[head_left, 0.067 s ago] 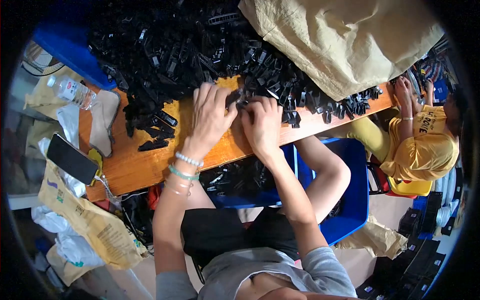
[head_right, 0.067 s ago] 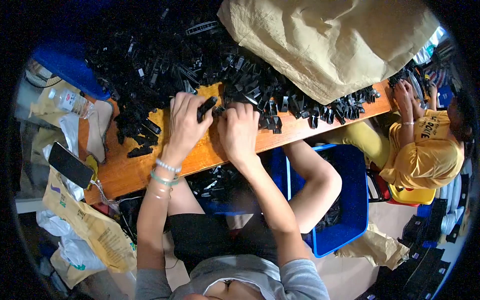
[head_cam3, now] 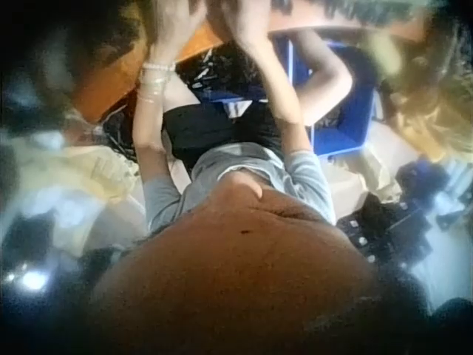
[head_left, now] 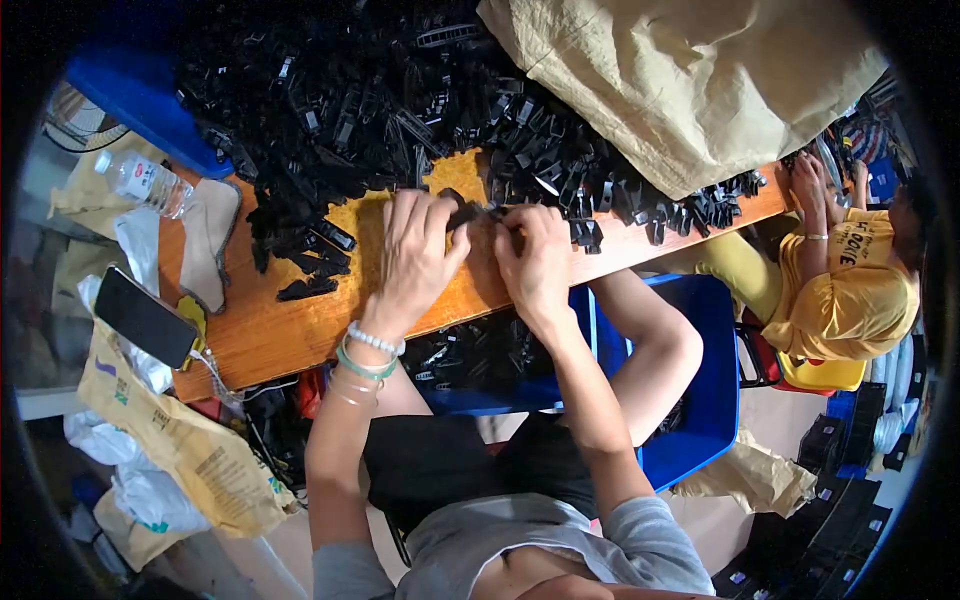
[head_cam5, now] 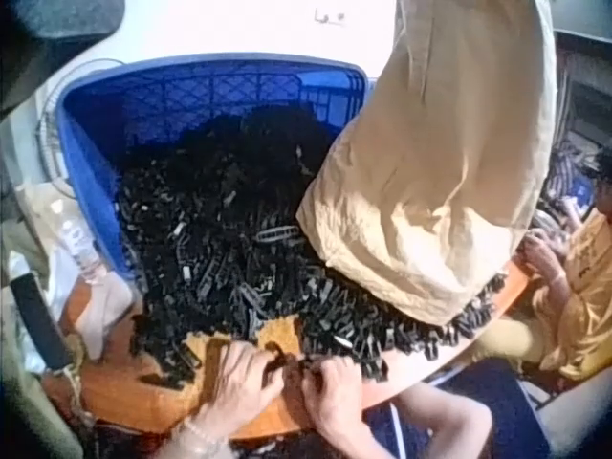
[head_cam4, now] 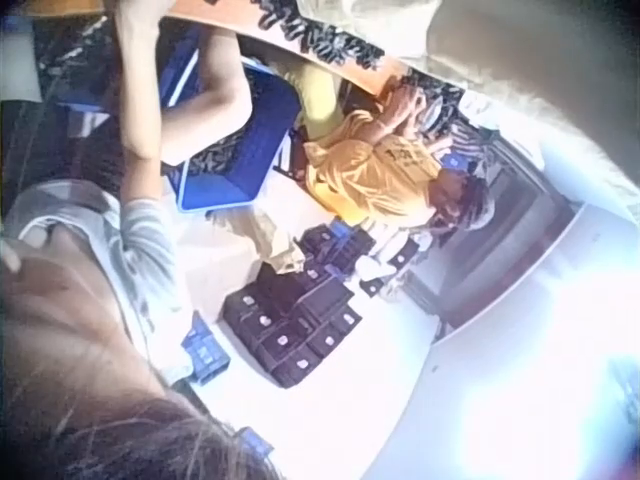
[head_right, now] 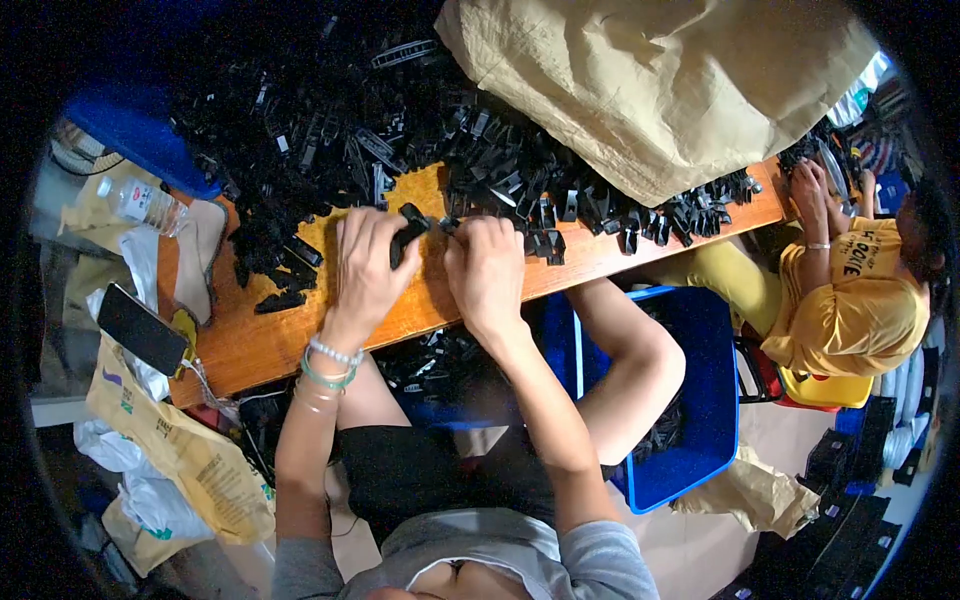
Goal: The person assembles plastic components by hand, taking small black parts from the table and fitting them together.
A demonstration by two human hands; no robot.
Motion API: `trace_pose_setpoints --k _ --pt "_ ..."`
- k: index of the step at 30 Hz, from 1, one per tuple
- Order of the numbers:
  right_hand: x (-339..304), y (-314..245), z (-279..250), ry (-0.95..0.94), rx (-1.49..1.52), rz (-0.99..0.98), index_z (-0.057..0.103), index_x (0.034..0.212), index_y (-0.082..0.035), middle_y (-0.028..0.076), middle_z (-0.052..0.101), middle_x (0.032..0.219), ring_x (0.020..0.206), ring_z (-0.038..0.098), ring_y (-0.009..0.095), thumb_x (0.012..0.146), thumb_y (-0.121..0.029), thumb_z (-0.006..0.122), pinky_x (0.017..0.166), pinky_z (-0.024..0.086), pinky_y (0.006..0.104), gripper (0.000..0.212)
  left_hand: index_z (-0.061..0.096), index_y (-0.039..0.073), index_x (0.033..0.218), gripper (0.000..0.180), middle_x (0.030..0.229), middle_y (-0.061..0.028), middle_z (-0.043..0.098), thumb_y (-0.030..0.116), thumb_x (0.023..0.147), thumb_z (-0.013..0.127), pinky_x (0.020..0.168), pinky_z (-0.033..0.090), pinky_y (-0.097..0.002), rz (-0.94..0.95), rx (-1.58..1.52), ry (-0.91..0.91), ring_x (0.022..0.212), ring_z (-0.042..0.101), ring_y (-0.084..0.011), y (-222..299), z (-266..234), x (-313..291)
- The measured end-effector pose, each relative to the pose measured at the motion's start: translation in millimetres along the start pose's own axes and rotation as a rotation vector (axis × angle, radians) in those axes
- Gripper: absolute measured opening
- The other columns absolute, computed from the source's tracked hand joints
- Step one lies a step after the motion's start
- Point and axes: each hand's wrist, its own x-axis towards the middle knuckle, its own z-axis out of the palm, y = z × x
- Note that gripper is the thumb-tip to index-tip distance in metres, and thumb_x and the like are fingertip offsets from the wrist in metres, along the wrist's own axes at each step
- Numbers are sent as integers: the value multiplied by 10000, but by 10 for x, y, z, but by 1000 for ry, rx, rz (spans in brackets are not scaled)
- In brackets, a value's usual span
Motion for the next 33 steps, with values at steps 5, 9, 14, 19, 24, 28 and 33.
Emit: trace_pose_setpoints --k 5,9,14,19,24,28,33 --pt "-200 -167 -189 18 647 444 559 1212 -40 51 587 811 645 532 93 975 -46 488 573 430 240 248 587 2 1006 223 952 -118 587 32 799 663 800 434 -405 82 132 -197 927 548 -294 150 -214 -266" --pt "-300 -30 -162 -65 792 563 562 1184 -32 5 580 722 565 520 50 1030 -111 445 492 391 191 209 610 -38 1004 227 922 -108 576 66 807 571 760 430 -353 178 131 -246 890 535 -248 173 -277 -349" --pt "-247 -63 -206 -97 1177 711 590 1160 13 81 648 786 650 657 151 1012 -114 504 550 520 225 213 625 -47 997 229 914 -105 582 65 804 571 759 436 -344 211 96 -260 877 537 -245 151 -375 -435" --pt "-226 -56 -215 -192 1287 779 580 1200 62 129 686 895 763 689 165 952 -43 587 685 555 240 270 625 -49 1059 277 1024 -133 601 56 808 576 819 445 -346 246 167 -241 975 559 -256 138 -402 -499" --pt "-292 -37 -227 -168 1064 750 638 1163 38 150 686 987 766 683 178 894 14 641 693 559 256 270 589 8 1207 442 1273 -196 500 -89 776 605 947 473 -413 45 62 -180 1097 565 -318 75 -391 -591" --pt "-338 -161 -221 -109 197 258 694 1066 11 128 665 907 779 642 238 828 -39 708 697 517 339 244 583 -32 1192 323 1265 -208 519 -61 871 614 878 535 -392 -208 -50 -9 1088 602 -346 22 -455 -590" --pt "-401 -114 -269 -75 -168 15 686 1036 -1 154 620 925 904 555 343 789 -91 713 789 462 429 264 662 -37 1027 223 1070 -160 647 -68 807 684 854 533 -356 -329 -349 35 1013 647 -294 95 -627 -705"
